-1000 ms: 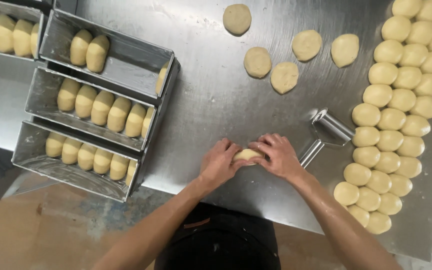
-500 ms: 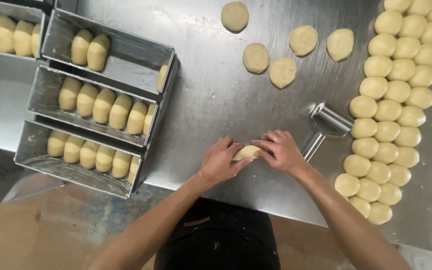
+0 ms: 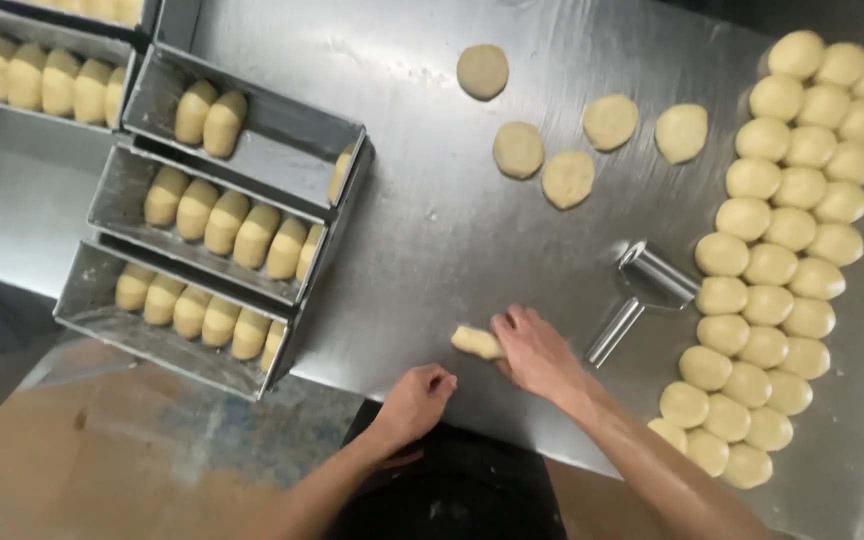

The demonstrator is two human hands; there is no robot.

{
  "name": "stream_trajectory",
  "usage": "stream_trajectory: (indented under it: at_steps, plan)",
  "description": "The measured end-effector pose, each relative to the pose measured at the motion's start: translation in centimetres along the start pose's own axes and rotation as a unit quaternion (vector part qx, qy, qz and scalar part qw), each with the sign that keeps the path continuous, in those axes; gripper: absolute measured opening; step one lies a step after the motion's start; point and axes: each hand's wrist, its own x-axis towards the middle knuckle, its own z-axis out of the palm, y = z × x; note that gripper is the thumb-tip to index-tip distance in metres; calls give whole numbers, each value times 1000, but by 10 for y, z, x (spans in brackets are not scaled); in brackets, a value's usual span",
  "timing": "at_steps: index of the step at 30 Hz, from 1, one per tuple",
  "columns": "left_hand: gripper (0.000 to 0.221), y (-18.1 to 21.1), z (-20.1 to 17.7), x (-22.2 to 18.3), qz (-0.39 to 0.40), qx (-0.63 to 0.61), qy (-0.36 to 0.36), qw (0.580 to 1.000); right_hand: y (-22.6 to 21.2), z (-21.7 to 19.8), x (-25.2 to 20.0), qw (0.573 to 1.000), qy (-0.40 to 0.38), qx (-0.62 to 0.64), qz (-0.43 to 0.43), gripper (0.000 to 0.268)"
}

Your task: The person picks dough balls from a batch on the stainless steel table, flattens each one with a handheld dough roller, rolls the flattened dough into a cylinder by hand, and places it into a greased loaf pan, repeating this cycle for many dough pieces.

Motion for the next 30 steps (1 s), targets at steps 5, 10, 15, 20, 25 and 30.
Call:
stream_trajectory:
  at_steps: [5, 10, 15, 20, 25, 30]
  plan:
    - [41, -46, 46, 19, -102, -426, -130, 889, -15, -4, 25, 974, -165, 76, 136, 49]
    - [42, 28, -23, -14, -28, -513, -94, 853, -60, -21, 10, 923, -164, 291, 190, 50]
    - [41, 27, -86, -29, 62, -473, -50, 877, -110, -28, 26, 848, -33, 488, 205, 51]
    - [27, 50, -208, -17, 200, -221, -18, 954, -156, -31, 94, 776, 86, 596, 185, 56]
    - [35, 61, -355, 10, 412, -7, 192, 891, -198, -47, 193, 742, 156, 634, 151, 46]
    - [34, 44, -449, 32, 384, -37, 265, 884, -208, -55, 313, 659, 191, 714, 137, 43]
